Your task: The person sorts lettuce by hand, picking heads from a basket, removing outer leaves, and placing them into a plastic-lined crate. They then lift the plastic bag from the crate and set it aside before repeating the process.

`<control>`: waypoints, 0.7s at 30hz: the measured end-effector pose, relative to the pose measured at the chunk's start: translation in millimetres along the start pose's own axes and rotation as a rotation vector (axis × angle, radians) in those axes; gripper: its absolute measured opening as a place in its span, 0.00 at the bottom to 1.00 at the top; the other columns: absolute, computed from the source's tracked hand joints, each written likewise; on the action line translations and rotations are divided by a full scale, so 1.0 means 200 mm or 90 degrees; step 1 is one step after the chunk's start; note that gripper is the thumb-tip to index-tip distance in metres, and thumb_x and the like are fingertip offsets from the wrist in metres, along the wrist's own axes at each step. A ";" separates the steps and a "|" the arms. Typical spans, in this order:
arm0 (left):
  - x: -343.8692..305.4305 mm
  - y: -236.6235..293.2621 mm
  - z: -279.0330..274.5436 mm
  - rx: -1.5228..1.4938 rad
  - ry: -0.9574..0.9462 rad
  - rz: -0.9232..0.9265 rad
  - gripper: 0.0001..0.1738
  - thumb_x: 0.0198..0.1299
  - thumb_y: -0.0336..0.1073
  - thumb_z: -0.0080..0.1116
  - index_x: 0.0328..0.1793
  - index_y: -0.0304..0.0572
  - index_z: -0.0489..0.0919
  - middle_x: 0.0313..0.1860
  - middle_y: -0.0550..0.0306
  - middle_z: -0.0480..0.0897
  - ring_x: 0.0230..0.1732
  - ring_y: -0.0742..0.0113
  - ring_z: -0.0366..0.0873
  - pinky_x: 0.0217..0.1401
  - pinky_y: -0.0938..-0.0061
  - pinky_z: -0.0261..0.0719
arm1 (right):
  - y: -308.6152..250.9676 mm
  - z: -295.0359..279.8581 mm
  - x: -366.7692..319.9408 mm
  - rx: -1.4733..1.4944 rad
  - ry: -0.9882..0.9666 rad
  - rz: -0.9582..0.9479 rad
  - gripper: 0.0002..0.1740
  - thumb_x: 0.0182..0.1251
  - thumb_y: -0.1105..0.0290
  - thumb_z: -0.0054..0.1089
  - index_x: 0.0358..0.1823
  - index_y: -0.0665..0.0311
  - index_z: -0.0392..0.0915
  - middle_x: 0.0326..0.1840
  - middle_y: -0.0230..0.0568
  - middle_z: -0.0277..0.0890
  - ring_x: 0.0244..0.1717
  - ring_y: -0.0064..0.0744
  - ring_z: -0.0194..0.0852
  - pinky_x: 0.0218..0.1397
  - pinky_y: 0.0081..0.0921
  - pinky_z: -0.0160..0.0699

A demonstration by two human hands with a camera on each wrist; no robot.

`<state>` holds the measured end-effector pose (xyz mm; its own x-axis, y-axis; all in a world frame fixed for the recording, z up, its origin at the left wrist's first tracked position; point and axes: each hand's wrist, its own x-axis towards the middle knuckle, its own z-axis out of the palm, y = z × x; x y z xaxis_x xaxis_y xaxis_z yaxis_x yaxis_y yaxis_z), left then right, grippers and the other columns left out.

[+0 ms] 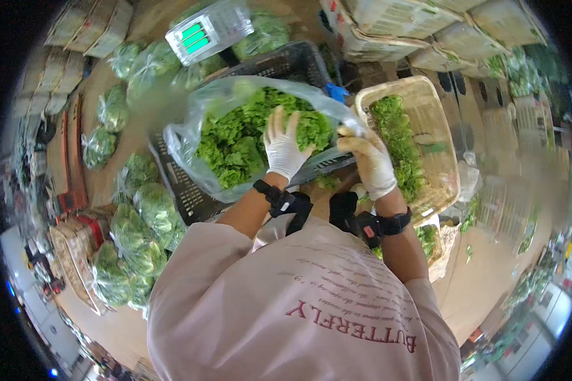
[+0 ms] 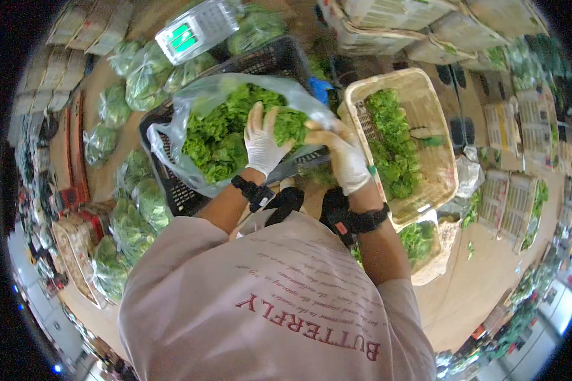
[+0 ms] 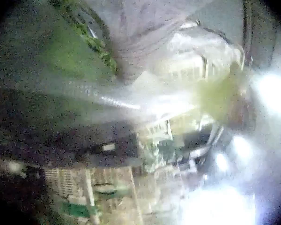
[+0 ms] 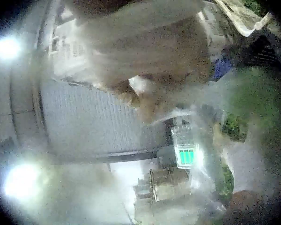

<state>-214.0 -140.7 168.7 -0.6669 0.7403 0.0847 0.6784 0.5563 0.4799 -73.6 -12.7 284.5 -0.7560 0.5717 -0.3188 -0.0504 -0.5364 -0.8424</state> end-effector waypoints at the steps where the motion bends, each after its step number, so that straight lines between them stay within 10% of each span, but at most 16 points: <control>1: 0.04 0.04 0.01 0.083 -0.113 0.089 0.50 0.48 0.58 0.65 0.76 0.62 0.55 0.77 0.46 0.49 0.77 0.40 0.44 0.73 0.37 0.47 | 0.01 -0.02 0.02 -0.017 -0.034 -0.001 0.17 0.61 0.73 0.53 0.52 0.71 0.76 0.42 0.36 0.79 0.43 0.26 0.75 0.52 0.24 0.71; 3: 0.12 0.06 0.11 0.285 -0.307 0.231 0.45 0.55 0.67 0.52 0.76 0.63 0.56 0.76 0.47 0.56 0.78 0.43 0.43 0.73 0.35 0.40 | 0.03 -0.01 0.03 -0.065 -0.038 0.003 0.17 0.62 0.72 0.52 0.52 0.70 0.75 0.39 0.37 0.78 0.41 0.24 0.74 0.48 0.22 0.72; 5: 0.33 -0.39 0.66 -0.044 -0.267 0.189 0.43 0.55 0.65 0.54 0.73 0.53 0.62 0.71 0.45 0.64 0.69 0.48 0.60 0.69 0.46 0.58 | 0.00 0.00 0.01 -0.046 -0.108 0.056 0.09 0.64 0.72 0.54 0.44 0.67 0.75 0.33 0.32 0.76 0.32 0.20 0.72 0.38 0.18 0.71; 8: 0.42 -0.06 0.43 0.341 -0.335 0.190 0.43 0.54 0.60 0.56 0.73 0.51 0.62 0.71 0.43 0.64 0.70 0.46 0.59 0.70 0.48 0.57 | -0.17 0.01 -0.10 0.020 -0.112 0.140 0.12 0.63 0.71 0.59 0.47 0.64 0.76 0.31 0.25 0.74 0.28 0.13 0.68 0.32 0.13 0.68; 14: 0.39 0.08 0.34 0.415 -0.285 0.226 0.42 0.51 0.50 0.59 0.74 0.47 0.62 0.71 0.40 0.62 0.72 0.42 0.57 0.72 0.50 0.56 | 0.03 -0.19 -0.13 -0.167 -0.354 0.007 0.21 0.61 0.68 0.61 0.56 0.66 0.73 0.51 0.39 0.77 0.54 0.29 0.72 0.61 0.28 0.69; 18: 0.32 0.07 0.20 0.269 -0.147 0.212 0.46 0.49 0.47 0.63 0.76 0.48 0.59 0.76 0.39 0.54 0.74 0.40 0.54 0.73 0.46 0.54 | 0.01 -0.74 -0.09 -0.311 -0.175 -0.168 0.24 0.59 0.66 0.60 0.58 0.63 0.75 0.59 0.47 0.74 0.60 0.43 0.69 0.65 0.34 0.66; 20: 0.24 0.11 0.07 0.225 -0.086 0.232 0.44 0.51 0.47 0.62 0.75 0.47 0.61 0.74 0.35 0.57 0.73 0.41 0.55 0.72 0.47 0.55 | 0.19 -1.16 -0.03 -0.221 0.040 -0.117 0.25 0.58 0.68 0.63 0.58 0.67 0.74 0.54 0.48 0.77 0.53 0.37 0.76 0.58 0.31 0.74; 21: 0.14 0.10 0.08 0.139 -0.026 0.141 0.33 0.60 0.46 0.56 0.70 0.43 0.66 0.71 0.39 0.63 0.70 0.48 0.61 0.70 0.52 0.60 | 0.41 -1.41 0.00 -0.146 0.218 0.098 0.33 0.58 0.69 0.66 0.65 0.67 0.66 0.56 0.51 0.75 0.53 0.37 0.76 0.58 0.28 0.76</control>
<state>-214.4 -102.7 165.7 -0.4854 0.8647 0.1293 0.8591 0.4443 0.2540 107.3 118.7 93.7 -0.4810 0.6901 -0.5408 0.2214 -0.5012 -0.8365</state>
